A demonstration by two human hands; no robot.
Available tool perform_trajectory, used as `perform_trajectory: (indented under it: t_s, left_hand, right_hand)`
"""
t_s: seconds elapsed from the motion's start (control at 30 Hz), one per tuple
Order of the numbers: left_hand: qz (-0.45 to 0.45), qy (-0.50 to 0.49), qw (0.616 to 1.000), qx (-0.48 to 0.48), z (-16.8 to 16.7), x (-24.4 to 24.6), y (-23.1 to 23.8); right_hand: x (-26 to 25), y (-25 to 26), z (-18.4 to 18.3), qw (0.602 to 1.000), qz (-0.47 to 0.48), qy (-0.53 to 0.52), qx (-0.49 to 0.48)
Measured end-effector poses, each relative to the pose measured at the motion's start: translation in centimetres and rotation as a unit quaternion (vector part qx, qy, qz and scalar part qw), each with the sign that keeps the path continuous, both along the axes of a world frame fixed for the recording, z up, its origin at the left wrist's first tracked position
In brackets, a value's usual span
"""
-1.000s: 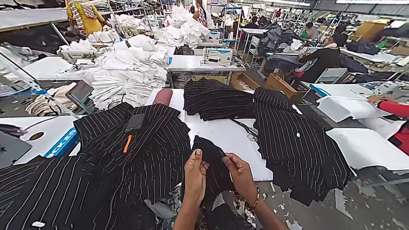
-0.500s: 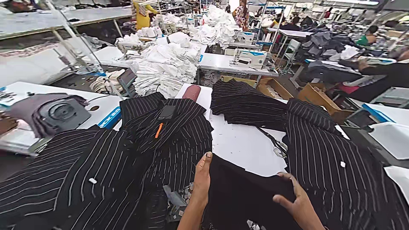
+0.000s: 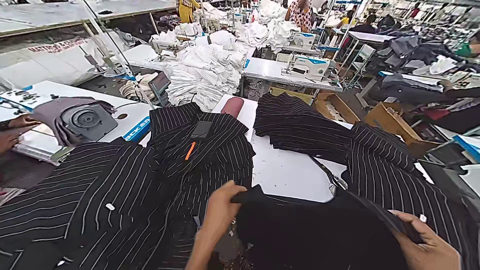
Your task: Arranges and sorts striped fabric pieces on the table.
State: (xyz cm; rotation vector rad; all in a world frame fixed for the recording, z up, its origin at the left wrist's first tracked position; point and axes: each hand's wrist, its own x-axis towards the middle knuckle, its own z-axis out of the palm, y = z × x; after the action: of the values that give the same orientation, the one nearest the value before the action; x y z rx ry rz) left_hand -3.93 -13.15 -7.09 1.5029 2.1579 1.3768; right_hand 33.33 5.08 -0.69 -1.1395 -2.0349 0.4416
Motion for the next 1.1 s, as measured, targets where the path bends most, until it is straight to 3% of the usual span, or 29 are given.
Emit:
perform_trajectory:
  t_s: [0.1, 0.2, 0.3, 0.43, 0.6, 0.67, 0.77, 0.87, 0.97, 1.03, 1.1]
  left_hand:
    - [-0.016, -0.085, 0.984, 0.156, 1.3, -3.1, -1.0]
    - [-0.04, -0.13, 0.978, 0.158, 2.5, -5.6, -0.6]
    - [0.015, -0.114, 0.992, 0.042, 0.6, -7.8, 2.1]
    - [0.055, -0.134, 0.982, -0.119, -4.5, -10.8, 8.1]
    - [0.082, -0.095, 0.972, -0.201, -7.0, -12.9, 14.4]
    - [0.099, -0.089, 0.965, -0.224, -7.3, -13.0, 16.0]
    - [0.108, -0.081, 0.957, -0.256, -8.1, -13.1, 17.6]
    - [0.124, -0.05, 0.949, -0.284, -9.5, -12.7, 18.5]
    - [0.141, 0.064, 0.963, -0.219, -10.6, -9.7, 18.1]
    - [0.056, 0.146, 0.975, -0.159, -11.3, -5.6, 17.0]
    - [-0.101, 0.181, 0.969, -0.137, -12.8, -0.2, 14.4]
  right_hand:
    - [0.0, 0.8, 0.7, 0.989, 0.035, 0.142, -0.029]
    - [-0.2, 2.6, 1.1, 0.977, 0.004, 0.209, -0.026]
    - [-0.7, 6.2, -1.5, 0.996, -0.038, 0.084, -0.013]
    - [-3.9, 12.1, -6.5, 0.979, -0.116, -0.079, -0.15]
    - [-8.3, 17.2, -9.8, 0.944, -0.145, -0.14, -0.26]
    - [-9.9, 16.6, -11.0, 0.959, -0.132, -0.133, -0.215]
    - [-12.1, 12.5, -14.2, 0.979, 0.018, -0.148, -0.141]
    - [-13.4, 7.3, -17.3, 0.943, 0.137, -0.25, -0.17]
    - [-12.7, 5.4, -20.0, 0.907, 0.156, -0.346, -0.182]
    - [-12.3, 5.7, -20.9, 0.915, 0.135, -0.35, -0.151]
    - [-12.5, 6.0, -20.9, 0.912, 0.128, -0.36, -0.148]
